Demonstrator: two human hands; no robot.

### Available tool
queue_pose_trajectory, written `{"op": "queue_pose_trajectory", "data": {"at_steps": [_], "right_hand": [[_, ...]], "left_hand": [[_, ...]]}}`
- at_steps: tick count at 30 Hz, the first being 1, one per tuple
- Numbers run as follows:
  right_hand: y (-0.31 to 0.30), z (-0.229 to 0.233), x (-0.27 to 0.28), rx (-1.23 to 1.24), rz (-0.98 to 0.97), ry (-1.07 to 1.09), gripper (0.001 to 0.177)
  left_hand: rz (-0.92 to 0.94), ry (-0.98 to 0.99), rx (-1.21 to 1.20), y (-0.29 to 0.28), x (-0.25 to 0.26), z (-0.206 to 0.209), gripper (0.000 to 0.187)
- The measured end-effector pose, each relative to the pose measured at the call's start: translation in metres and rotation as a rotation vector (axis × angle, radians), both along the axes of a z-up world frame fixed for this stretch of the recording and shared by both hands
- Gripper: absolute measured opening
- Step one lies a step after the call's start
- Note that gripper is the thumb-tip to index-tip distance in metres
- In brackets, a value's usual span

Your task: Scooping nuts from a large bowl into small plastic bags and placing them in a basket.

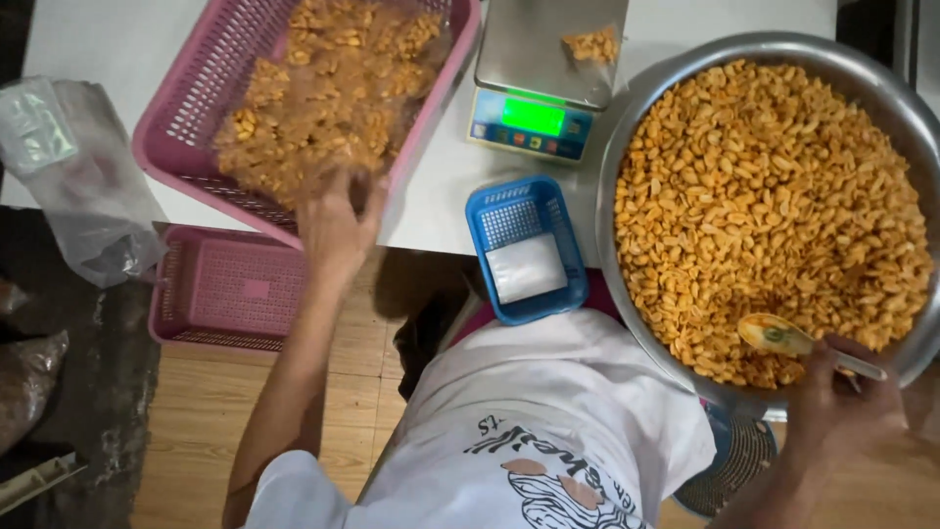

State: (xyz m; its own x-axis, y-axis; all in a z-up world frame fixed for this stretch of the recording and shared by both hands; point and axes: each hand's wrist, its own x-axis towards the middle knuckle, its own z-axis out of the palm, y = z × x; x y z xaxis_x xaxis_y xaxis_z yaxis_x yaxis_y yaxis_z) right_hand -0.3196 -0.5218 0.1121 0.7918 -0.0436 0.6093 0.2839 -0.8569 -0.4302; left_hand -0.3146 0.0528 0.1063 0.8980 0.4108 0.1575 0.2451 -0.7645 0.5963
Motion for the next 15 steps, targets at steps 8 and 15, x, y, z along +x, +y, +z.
{"op": "queue_pose_trajectory", "data": {"at_steps": [8,15], "right_hand": [[0.026,0.030,0.019,-0.027,-0.123,0.219,0.009],[-0.009,0.018,0.072,-0.212,-0.097,-0.272,0.012]], "left_hand": [[-0.284,-0.317,0.112,-0.102,0.039,-0.048,0.045],[-0.543,0.403,0.209,-0.154,0.077,-0.138,0.020]]}}
